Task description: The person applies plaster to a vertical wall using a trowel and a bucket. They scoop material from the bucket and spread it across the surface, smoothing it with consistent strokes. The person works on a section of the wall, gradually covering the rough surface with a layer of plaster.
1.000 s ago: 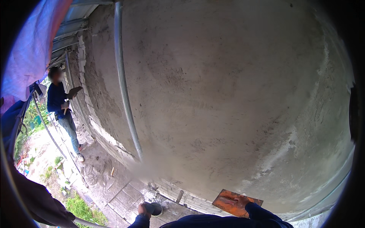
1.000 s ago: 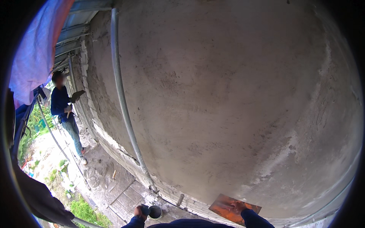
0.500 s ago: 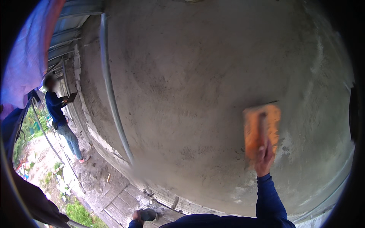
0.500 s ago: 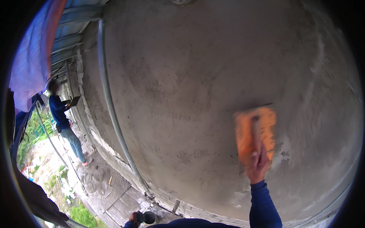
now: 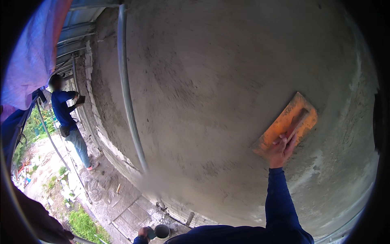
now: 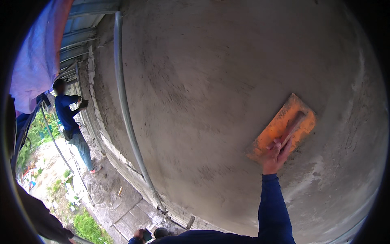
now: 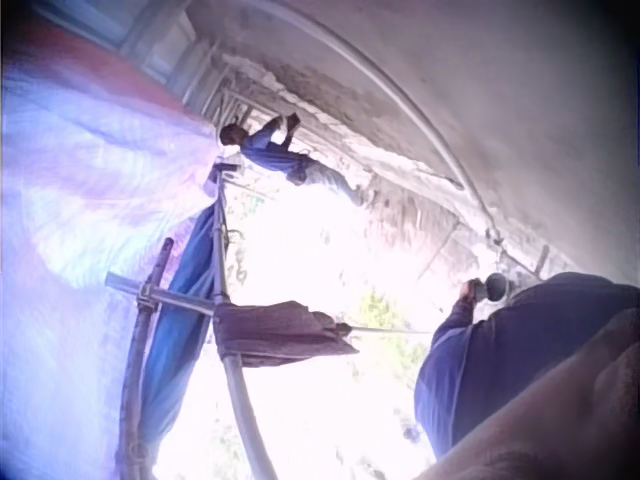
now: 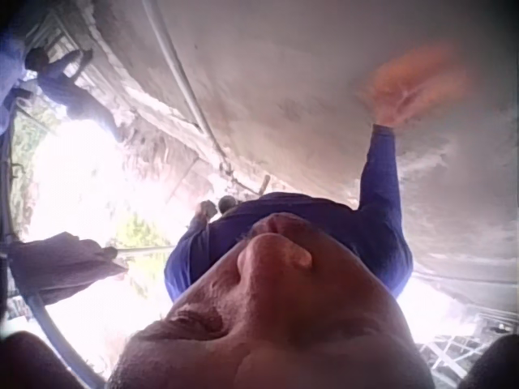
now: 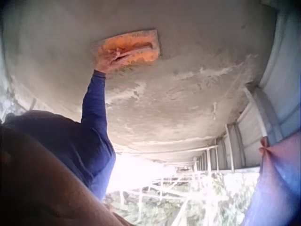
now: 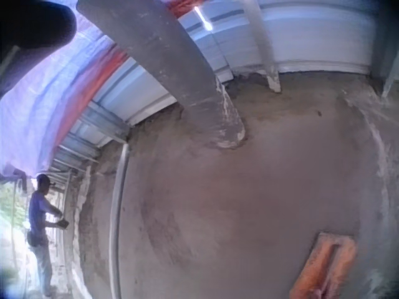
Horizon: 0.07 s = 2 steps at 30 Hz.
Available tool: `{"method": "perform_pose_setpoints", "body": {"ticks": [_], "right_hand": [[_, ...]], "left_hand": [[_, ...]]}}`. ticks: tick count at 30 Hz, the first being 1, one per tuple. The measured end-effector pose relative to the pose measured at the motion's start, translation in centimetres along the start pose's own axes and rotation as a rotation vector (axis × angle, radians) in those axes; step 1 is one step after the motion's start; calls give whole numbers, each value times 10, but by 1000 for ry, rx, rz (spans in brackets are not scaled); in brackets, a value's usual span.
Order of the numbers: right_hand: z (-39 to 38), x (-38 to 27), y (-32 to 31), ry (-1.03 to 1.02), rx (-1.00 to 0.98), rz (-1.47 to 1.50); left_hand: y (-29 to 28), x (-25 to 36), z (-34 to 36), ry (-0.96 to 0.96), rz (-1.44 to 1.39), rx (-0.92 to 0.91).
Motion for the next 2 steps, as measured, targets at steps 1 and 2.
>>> {"method": "perform_pose_setpoints", "body": {"ticks": [1, 2], "right_hand": [[8, -4, 14, -2, -13, -18], [10, 0, 39, 33, -16, 7]], "left_hand": [[-1, 13, 2, 140, 272, 35], [-23, 12, 12, 140, 485, 116]]}}
Point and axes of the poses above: each hand's wrist, its own z-axis towards the middle knuckle, its own y-axis out of the palm, x = y × z, the point moved 4 cm from there along z, towards the middle knuckle, and after that the axes turned 8 degrees about x, right-handed, at the moved point
